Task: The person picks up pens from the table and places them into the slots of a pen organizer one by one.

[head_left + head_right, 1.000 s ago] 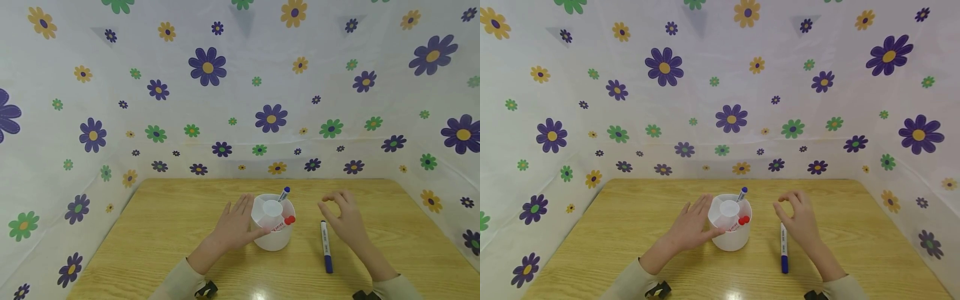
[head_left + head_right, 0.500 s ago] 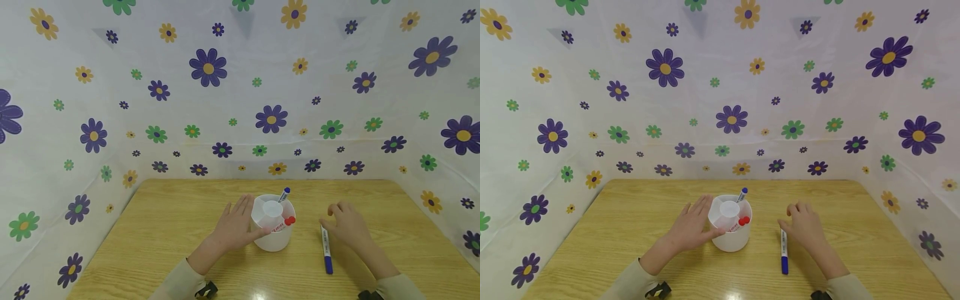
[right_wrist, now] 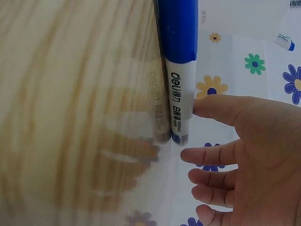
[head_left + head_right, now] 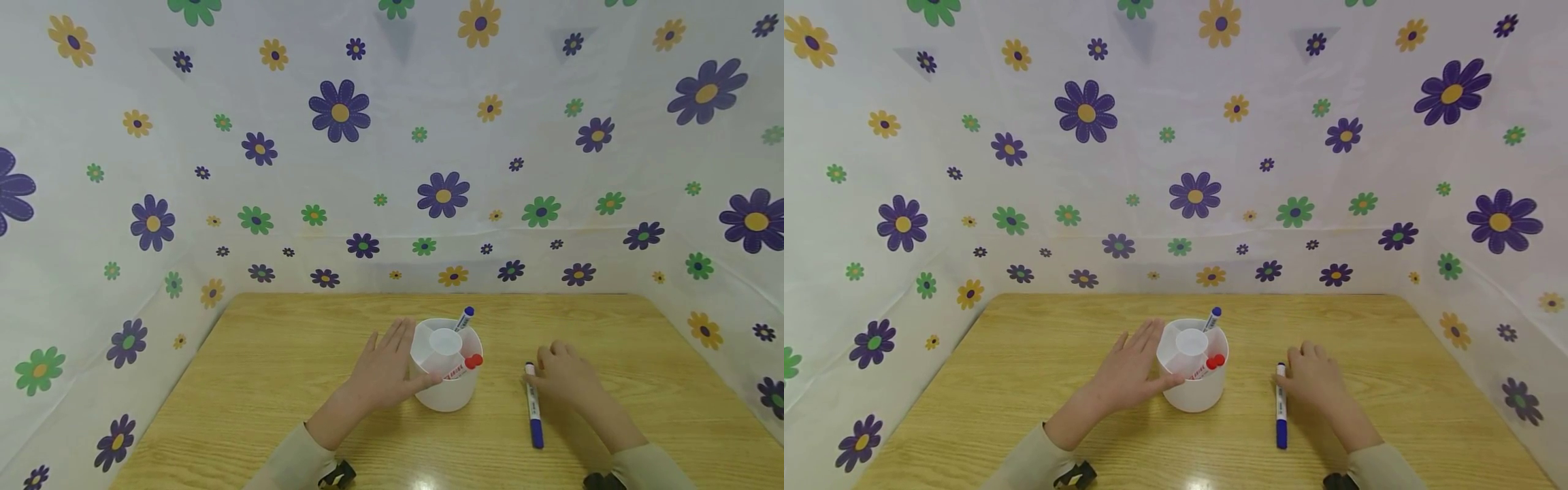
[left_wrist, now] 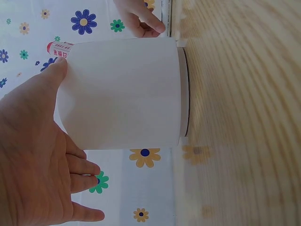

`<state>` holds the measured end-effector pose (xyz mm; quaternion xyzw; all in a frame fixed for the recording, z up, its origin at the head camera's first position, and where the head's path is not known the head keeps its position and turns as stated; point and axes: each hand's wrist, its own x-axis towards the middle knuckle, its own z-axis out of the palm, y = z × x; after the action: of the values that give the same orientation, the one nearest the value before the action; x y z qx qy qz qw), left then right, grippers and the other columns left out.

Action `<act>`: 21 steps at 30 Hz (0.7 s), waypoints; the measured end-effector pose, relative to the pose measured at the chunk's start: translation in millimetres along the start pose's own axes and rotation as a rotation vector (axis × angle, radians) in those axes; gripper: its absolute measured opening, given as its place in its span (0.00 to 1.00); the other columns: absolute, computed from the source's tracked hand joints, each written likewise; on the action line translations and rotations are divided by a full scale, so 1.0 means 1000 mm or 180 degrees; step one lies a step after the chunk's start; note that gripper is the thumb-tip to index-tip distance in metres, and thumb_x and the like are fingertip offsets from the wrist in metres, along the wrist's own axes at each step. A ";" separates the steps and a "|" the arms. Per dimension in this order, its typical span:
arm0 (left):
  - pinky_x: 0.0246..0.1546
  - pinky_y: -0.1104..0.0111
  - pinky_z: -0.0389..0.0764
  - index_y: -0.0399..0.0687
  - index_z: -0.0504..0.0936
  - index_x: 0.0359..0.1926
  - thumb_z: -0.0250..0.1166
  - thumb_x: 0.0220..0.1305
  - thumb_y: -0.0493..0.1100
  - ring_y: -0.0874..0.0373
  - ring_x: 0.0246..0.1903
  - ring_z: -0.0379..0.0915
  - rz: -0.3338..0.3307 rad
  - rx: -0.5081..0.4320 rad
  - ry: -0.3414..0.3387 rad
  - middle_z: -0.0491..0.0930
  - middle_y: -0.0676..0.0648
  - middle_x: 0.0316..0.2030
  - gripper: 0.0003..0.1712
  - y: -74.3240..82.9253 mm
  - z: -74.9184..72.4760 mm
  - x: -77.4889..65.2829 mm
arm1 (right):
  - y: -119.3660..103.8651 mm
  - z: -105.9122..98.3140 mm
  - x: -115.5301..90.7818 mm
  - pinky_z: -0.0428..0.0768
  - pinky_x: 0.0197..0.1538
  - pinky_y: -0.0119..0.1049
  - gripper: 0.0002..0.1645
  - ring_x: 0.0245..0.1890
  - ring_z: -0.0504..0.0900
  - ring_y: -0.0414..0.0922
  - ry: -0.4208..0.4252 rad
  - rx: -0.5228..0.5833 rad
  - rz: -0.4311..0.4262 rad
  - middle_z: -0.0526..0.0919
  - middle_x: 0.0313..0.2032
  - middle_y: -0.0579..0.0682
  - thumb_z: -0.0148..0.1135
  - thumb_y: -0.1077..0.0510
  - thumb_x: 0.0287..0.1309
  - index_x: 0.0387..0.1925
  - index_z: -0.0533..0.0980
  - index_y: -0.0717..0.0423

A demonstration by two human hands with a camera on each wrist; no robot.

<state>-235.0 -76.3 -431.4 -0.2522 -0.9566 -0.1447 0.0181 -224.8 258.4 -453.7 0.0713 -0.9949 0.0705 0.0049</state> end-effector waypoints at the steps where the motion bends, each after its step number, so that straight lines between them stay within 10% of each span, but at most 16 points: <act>1: 0.73 0.43 0.51 0.45 0.43 0.78 0.44 0.59 0.81 0.51 0.77 0.40 -0.0001 -0.0007 -0.0004 0.46 0.44 0.78 0.61 0.000 0.000 0.000 | 0.000 0.000 0.000 0.72 0.30 0.41 0.22 0.35 0.67 0.50 -0.0048 0.0003 0.0017 0.70 0.36 0.56 0.65 0.43 0.56 0.31 0.70 0.56; 21: 0.73 0.43 0.51 0.45 0.42 0.78 0.43 0.58 0.82 0.51 0.78 0.39 0.0018 0.0001 0.0013 0.45 0.44 0.78 0.61 -0.001 0.003 -0.002 | -0.003 0.003 -0.005 0.61 0.30 0.37 0.17 0.32 0.62 0.47 -0.0044 0.0073 -0.0201 0.67 0.32 0.51 0.65 0.51 0.54 0.21 0.66 0.51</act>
<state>-233.7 -77.5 -434.4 -0.2546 -0.9559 -0.1451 0.0205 -219.6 255.8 -456.3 0.1032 -0.9913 0.0812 -0.0005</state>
